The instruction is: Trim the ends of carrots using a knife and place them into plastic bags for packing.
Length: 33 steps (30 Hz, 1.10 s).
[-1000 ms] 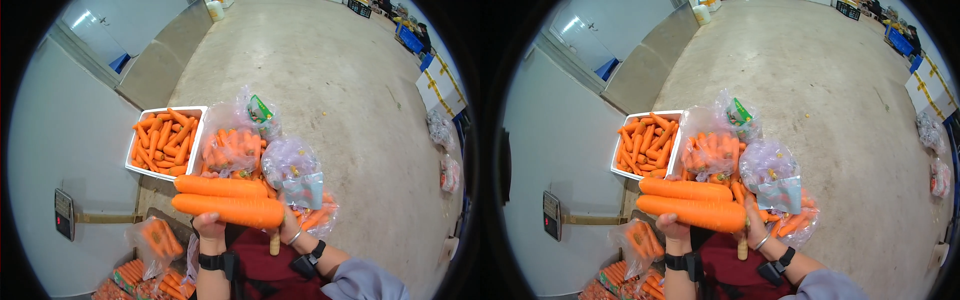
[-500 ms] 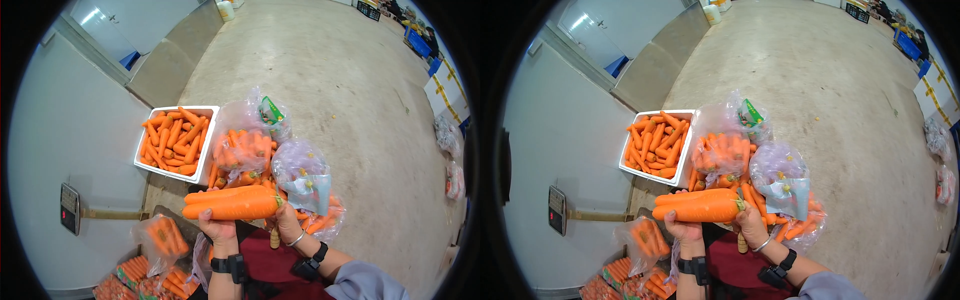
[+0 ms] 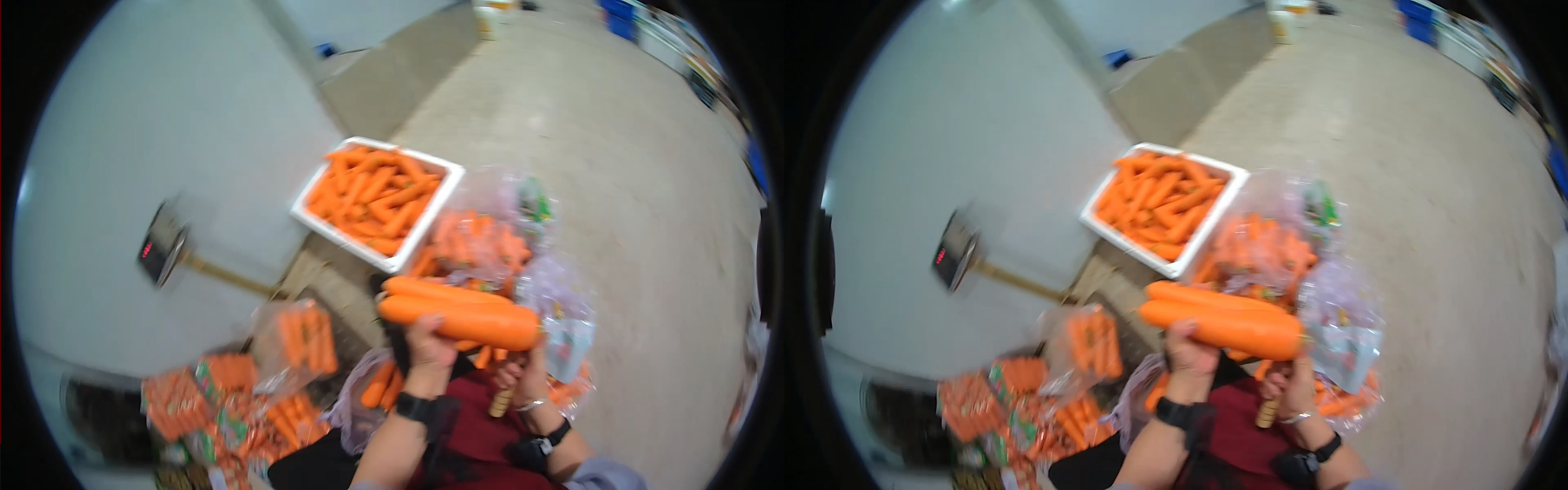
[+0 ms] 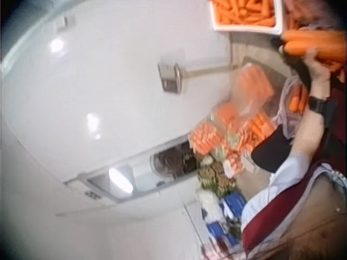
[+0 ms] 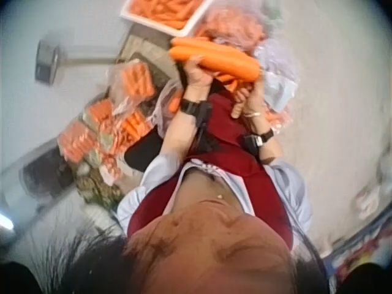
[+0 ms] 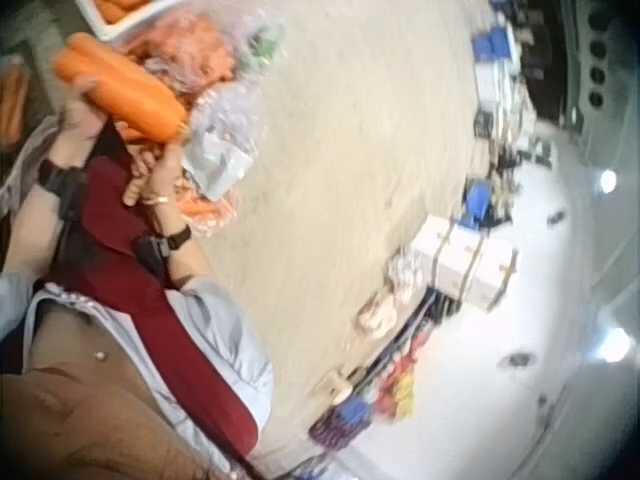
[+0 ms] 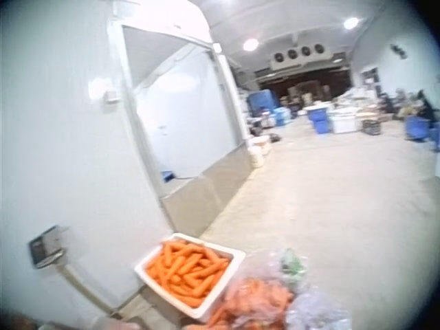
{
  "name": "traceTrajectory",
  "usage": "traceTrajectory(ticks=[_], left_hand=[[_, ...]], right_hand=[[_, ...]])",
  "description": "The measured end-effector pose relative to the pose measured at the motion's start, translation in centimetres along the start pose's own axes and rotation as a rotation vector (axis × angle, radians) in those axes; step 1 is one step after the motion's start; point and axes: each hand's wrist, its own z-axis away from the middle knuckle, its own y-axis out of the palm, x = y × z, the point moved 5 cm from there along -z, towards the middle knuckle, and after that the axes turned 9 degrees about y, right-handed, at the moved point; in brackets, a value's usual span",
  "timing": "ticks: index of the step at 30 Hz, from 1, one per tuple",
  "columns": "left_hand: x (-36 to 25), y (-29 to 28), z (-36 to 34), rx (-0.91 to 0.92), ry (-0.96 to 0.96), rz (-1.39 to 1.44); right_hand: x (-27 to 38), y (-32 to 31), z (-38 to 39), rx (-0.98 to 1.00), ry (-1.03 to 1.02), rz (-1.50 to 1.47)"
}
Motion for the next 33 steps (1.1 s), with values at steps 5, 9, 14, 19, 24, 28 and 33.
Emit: traceTrajectory(ticks=[5, 9, 14, 19, 24, 28, 33], left_hand=[[0.5, -0.1, -0.1, 0.08, 0.076, -0.059], [-3.4, 1.4, 0.5, 0.236, 0.15, -0.257], [-11.2, 1.4, -1.1, 0.359, 0.569, -0.452], [-25.9, -3.7, -1.5, 0.221, 0.911, -0.662], [-38.8, -13.4, 0.1, -0.275, 1.33, -0.885], [-40.7, -23.2, -0.4, -0.492, 1.14, -0.805], [-38.3, -30.6, -2.0, -0.642, 0.981, -1.037]], right_hand=[[1.5, 1.6, 1.5, -0.039, -0.007, 0.052], [0.5, 0.6, 0.6, 0.234, 0.14, 0.007], [1.0, 1.0, 2.3, 0.639, 0.367, -0.131], [5.3, 0.2, -1.6, 0.544, 0.225, 0.019], [-1.9, 15.4, -5.6, 0.408, 0.171, 0.384], [-16.4, 30.4, -13.9, 0.463, -0.026, 1.245], [-33.0, 42.9, -22.1, 0.757, -0.843, 1.813]])
